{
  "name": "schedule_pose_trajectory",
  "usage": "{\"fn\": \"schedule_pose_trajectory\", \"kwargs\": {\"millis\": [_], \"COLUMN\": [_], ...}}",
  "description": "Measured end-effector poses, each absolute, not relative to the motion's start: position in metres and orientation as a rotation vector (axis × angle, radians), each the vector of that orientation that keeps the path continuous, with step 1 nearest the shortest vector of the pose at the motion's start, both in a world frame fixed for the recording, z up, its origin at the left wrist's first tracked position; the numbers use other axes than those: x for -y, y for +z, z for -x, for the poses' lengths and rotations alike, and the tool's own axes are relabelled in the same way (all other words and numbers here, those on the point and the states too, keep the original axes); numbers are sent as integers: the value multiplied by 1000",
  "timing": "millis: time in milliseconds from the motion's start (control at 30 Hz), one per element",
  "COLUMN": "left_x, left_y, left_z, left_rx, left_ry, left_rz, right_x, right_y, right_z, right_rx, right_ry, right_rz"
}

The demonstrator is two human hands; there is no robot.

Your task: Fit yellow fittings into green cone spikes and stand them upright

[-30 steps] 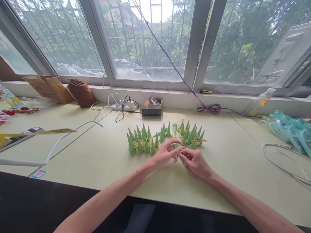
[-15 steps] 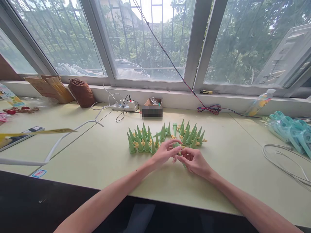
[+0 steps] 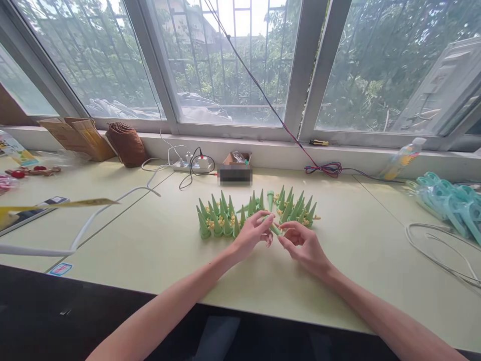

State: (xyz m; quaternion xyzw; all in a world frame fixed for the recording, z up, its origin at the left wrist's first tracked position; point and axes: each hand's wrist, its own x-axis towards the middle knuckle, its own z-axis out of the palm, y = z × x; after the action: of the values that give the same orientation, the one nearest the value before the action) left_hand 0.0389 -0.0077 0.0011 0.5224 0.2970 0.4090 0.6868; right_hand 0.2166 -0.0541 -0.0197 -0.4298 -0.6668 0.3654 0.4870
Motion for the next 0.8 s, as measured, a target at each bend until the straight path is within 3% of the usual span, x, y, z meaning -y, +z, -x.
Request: {"fn": "schedule_pose_trajectory", "kwargs": {"millis": [300,800], "left_x": [5,10], "left_y": [-5,-8], "left_z": [-38,-39], "left_rx": [-693,-665], "left_ry": [897,509], "left_rz": [-1121,-1190], "right_x": [55,50], "right_y": [-17,-20], "right_z": [-216,-218], "right_rx": [1505,1453], "right_ry": [856,891], "right_rz": [1013,1024]}}
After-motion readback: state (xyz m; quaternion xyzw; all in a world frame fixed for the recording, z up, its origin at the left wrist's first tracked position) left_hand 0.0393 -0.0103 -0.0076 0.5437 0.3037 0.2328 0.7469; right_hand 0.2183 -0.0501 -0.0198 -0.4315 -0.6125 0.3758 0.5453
